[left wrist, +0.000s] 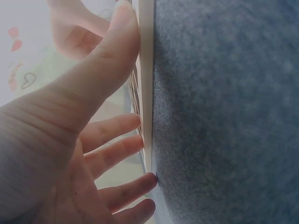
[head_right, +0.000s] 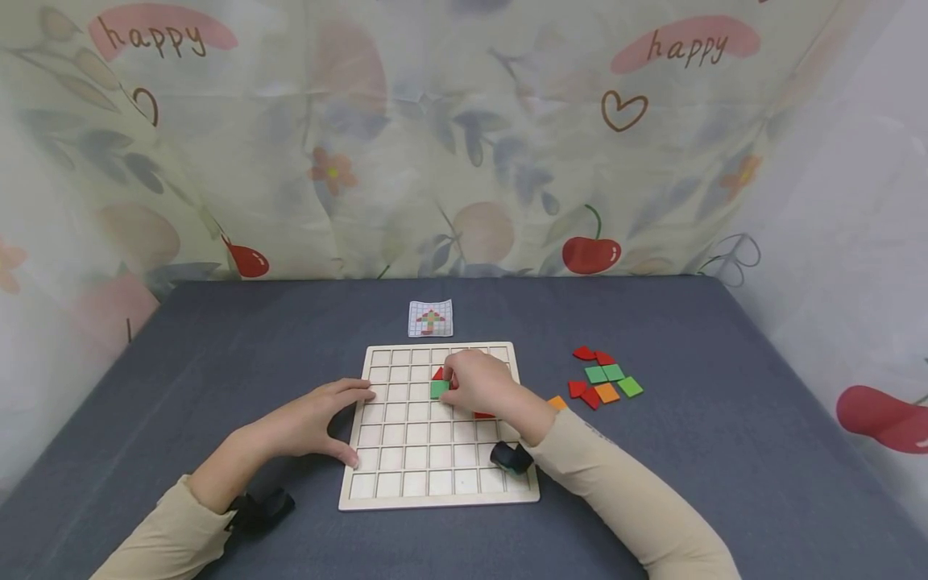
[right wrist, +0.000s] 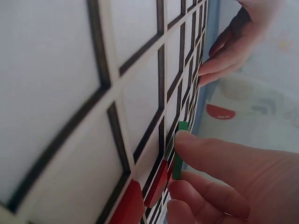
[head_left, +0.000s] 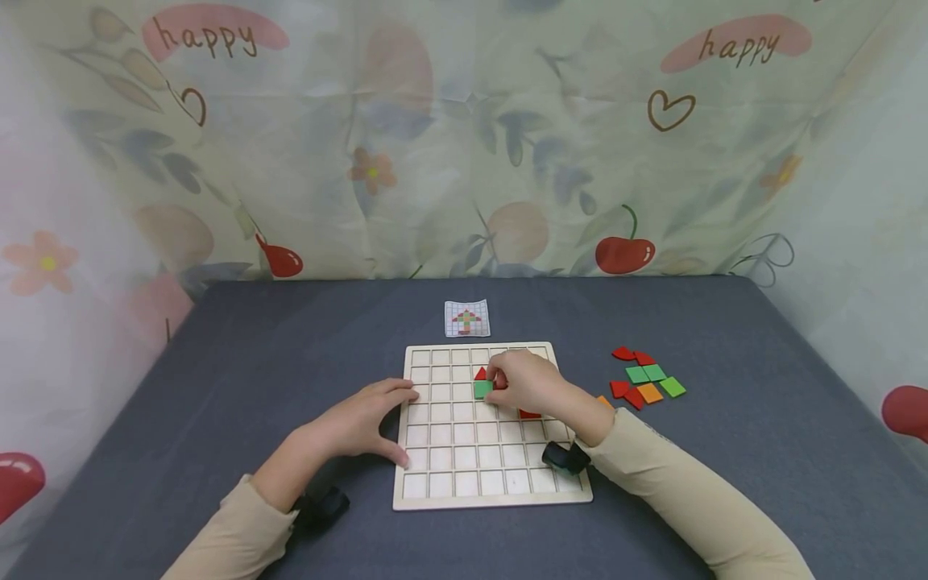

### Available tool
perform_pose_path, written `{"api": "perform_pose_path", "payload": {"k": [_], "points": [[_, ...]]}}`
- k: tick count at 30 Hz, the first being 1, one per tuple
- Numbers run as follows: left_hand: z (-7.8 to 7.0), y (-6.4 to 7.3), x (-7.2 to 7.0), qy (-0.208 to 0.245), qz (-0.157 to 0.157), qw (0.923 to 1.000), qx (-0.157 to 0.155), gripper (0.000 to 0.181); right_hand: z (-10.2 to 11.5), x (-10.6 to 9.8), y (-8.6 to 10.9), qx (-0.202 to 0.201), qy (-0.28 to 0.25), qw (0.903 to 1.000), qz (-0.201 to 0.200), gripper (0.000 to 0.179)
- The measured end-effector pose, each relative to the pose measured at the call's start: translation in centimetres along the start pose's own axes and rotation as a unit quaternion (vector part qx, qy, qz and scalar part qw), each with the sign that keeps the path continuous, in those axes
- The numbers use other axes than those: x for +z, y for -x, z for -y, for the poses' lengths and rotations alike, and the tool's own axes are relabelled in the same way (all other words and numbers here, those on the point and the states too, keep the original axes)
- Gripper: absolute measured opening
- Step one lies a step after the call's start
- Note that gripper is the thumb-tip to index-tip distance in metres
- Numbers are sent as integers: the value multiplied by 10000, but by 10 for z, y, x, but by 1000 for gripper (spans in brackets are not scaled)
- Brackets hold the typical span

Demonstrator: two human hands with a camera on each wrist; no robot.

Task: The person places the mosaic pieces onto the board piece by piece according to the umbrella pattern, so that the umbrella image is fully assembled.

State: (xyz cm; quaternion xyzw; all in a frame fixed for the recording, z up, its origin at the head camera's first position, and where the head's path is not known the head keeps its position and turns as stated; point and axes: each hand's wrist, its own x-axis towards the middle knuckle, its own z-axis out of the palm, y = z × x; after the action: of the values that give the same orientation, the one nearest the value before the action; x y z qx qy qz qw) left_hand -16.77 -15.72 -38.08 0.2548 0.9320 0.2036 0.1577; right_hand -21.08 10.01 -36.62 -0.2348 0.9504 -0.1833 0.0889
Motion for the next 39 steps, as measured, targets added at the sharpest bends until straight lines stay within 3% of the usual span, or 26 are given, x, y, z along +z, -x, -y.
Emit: {"api": "perform_pose_path", "payload": {"k": [16, 24, 31, 39], "points": [[1, 0, 1, -14, -13, 10000, 47, 90, 1, 2, -2, 117, 164, 9998, -34, 20], [1, 1, 0, -37, -26, 10000, 59, 89, -4, -4, 1, 77, -103, 9999, 39, 24], [0, 0, -1, -23, -33, 10000, 71, 89, -29, -21, 10, 425, -478, 9979, -89, 26], [-1, 1, -1, -14, -13, 10000, 37, 89, -80, -46, 31, 501, -690, 9960, -285, 27]]}}
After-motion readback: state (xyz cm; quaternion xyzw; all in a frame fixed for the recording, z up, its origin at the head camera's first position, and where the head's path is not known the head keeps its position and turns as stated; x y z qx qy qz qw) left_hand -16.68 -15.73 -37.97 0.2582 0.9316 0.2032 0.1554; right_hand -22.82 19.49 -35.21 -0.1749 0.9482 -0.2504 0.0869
